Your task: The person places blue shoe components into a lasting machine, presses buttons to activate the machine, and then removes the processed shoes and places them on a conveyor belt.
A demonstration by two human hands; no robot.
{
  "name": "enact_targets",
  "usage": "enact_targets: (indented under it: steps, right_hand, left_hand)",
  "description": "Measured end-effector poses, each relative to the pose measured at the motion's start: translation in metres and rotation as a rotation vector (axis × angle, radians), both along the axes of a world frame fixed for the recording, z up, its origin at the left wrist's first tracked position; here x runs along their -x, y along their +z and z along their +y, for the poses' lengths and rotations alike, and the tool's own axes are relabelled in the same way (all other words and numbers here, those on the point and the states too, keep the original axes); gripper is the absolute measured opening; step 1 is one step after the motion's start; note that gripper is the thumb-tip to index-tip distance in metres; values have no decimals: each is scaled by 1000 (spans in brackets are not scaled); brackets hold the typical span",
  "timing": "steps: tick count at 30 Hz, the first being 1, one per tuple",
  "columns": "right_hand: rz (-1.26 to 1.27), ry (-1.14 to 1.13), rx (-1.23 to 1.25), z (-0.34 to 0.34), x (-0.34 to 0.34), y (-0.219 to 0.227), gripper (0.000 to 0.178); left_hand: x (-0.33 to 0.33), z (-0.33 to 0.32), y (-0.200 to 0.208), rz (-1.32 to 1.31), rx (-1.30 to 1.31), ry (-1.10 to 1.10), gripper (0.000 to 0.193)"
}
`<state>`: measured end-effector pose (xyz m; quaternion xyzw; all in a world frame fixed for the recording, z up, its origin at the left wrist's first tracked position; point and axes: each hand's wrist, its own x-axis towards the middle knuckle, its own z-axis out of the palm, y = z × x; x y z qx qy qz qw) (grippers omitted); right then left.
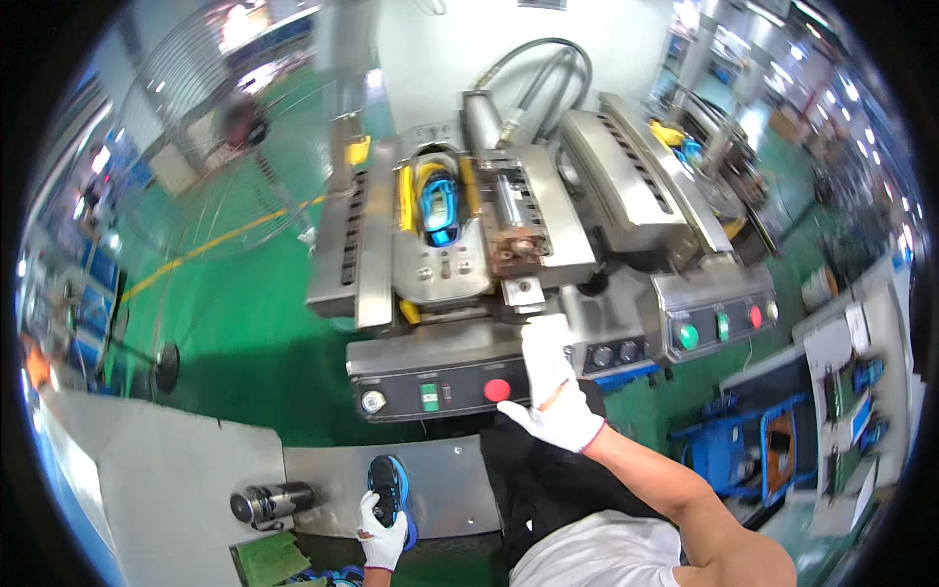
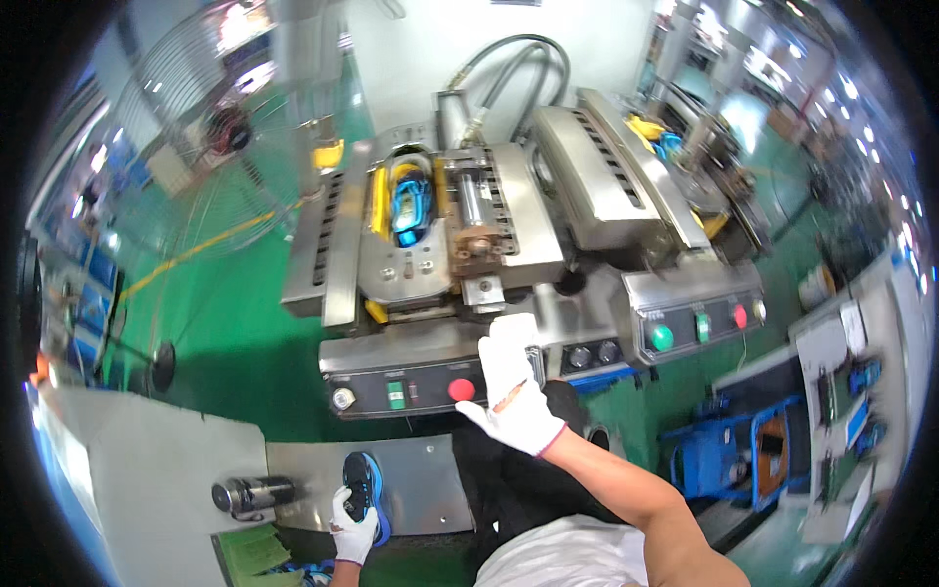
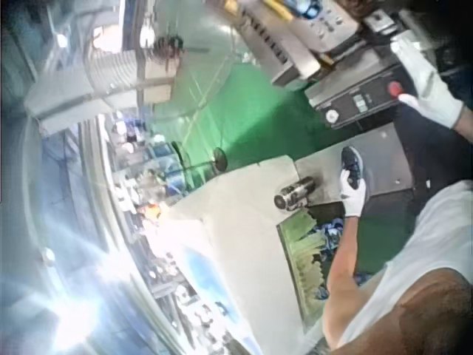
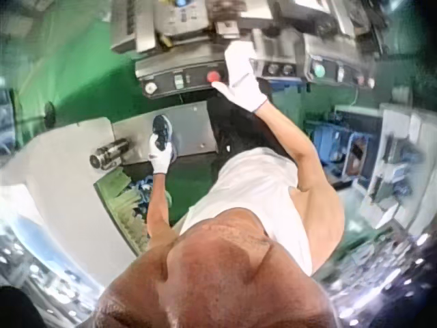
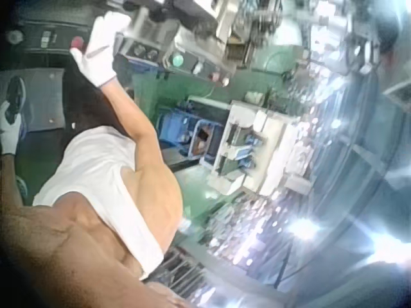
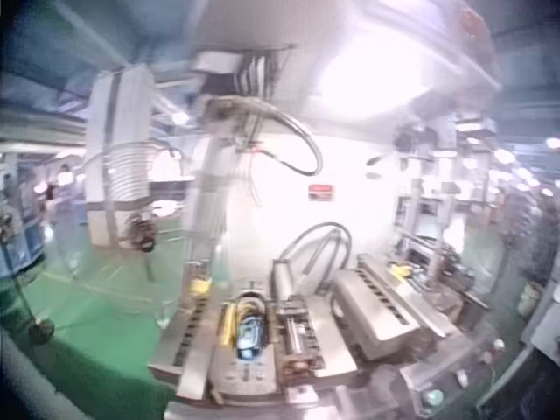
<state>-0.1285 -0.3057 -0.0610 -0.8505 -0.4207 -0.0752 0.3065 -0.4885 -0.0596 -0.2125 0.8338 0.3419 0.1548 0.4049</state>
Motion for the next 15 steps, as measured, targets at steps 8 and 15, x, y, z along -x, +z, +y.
enact_targets:
  steps: [8, 15]
  right_hand:
    - [153, 139, -124, -73, 10, -23, 106]
    - [439, -211, -155, -244, 146, -37, 115]
  left_hand:
    - [-65, -27, 107, 359, -18, -379, 48]
    - [-217, -270, 201, -44, 193, -623, 42]
